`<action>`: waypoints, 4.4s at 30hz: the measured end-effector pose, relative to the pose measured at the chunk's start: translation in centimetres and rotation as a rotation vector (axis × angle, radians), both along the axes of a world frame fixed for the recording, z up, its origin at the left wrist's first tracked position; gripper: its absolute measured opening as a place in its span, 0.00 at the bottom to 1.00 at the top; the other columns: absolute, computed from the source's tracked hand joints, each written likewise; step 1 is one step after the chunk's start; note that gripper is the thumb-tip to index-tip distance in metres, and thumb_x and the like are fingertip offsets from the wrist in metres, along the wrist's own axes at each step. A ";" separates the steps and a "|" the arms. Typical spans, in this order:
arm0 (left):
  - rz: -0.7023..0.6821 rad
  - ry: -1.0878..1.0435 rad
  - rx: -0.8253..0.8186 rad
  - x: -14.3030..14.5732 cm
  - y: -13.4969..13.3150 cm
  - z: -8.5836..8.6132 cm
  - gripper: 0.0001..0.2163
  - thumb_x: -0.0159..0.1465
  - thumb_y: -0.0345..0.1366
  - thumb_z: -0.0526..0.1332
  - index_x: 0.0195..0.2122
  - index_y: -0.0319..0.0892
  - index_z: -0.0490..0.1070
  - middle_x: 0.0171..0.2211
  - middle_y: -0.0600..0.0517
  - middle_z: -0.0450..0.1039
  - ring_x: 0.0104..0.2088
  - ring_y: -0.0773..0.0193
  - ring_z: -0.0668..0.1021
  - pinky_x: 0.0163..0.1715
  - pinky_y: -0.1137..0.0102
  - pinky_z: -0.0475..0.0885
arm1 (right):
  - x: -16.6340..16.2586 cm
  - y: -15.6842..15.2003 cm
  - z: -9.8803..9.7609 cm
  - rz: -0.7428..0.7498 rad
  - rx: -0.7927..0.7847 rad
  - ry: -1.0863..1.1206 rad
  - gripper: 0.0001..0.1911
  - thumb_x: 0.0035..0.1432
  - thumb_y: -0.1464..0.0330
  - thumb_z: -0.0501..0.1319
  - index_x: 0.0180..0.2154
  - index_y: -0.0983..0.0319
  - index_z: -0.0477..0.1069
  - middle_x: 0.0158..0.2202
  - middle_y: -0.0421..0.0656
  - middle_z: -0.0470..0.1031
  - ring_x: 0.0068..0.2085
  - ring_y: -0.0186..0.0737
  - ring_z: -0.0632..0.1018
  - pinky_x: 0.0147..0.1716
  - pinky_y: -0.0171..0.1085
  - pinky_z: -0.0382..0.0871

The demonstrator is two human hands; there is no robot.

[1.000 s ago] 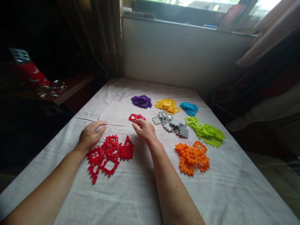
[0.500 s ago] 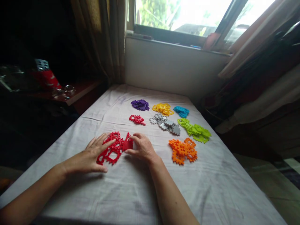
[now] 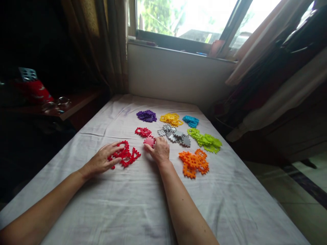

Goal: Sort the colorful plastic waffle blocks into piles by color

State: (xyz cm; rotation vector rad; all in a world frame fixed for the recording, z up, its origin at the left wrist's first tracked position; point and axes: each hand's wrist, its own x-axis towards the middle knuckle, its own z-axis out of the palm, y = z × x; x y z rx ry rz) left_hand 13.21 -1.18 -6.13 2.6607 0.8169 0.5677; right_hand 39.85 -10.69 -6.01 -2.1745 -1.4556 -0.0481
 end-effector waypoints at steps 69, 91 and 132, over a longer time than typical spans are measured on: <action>0.559 -0.269 -0.196 -2.5 4.0 -0.3 0.23 0.60 0.50 0.55 0.49 0.43 0.76 0.45 0.48 0.80 0.42 0.58 0.80 0.46 0.66 0.74 | -5.6 1.5 2.3 0.373 -0.069 0.008 0.19 0.56 0.55 0.67 0.45 0.59 0.73 0.43 0.46 0.78 0.45 0.45 0.75 0.45 0.39 0.65; 0.541 -0.281 -0.201 -2.5 4.1 -0.4 0.22 0.59 0.49 0.55 0.48 0.44 0.76 0.45 0.48 0.81 0.43 0.58 0.81 0.47 0.66 0.75 | -7.2 0.2 5.1 0.424 -0.443 -0.093 0.19 0.52 0.55 0.68 0.43 0.57 0.74 0.43 0.46 0.77 0.41 0.44 0.78 0.34 0.36 0.67; 0.505 -0.279 -0.207 -2.7 4.4 -0.7 0.20 0.59 0.50 0.56 0.45 0.45 0.78 0.45 0.48 0.81 0.45 0.56 0.81 0.51 0.64 0.75 | -8.5 5.5 3.4 0.264 -0.134 -0.033 0.18 0.59 0.56 0.63 0.49 0.55 0.76 0.48 0.46 0.78 0.48 0.47 0.76 0.45 0.42 0.69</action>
